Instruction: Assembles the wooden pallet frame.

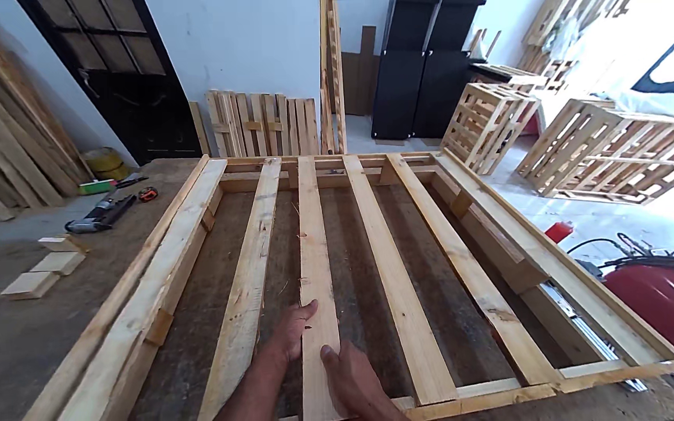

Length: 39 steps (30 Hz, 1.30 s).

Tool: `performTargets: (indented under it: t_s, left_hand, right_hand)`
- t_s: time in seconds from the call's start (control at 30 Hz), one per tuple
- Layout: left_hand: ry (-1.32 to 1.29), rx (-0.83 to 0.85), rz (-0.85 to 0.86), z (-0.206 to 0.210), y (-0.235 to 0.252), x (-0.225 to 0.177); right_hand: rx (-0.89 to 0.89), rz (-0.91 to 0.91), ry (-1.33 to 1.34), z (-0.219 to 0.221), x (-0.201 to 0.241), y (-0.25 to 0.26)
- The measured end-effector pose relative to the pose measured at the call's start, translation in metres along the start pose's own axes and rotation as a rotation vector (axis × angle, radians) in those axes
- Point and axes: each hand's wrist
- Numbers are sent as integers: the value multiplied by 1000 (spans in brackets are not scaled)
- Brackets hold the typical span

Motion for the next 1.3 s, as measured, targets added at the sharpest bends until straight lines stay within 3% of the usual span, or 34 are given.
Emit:
performTargets:
  t_s: [0.23, 0.53, 1.1, 1.17, 1.3]
  left_hand:
    - [118, -70, 35, 6, -5, 1]
    - [136, 8, 165, 16, -7, 6]
    - [244, -93, 71, 2, 10, 15]
    - [343, -153, 98, 2, 11, 16]
    - [893, -473, 293, 2, -30, -15]
  right_hand:
    - [35, 0, -16, -3, -1, -1]
    - [-59, -55, 45, -12, -8, -15]
    - [109, 0, 88, -2, -13, 10]
    - [99, 1, 98, 0, -15, 11]
    - [-98, -88, -35, 5, -10, 1]
Point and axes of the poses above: each hand's wrist, its own y-axis towards the middle knuckle, its own z-axis out of the palm, x = y × z, and after that the axes turned 4 degrees about -z, right-handed
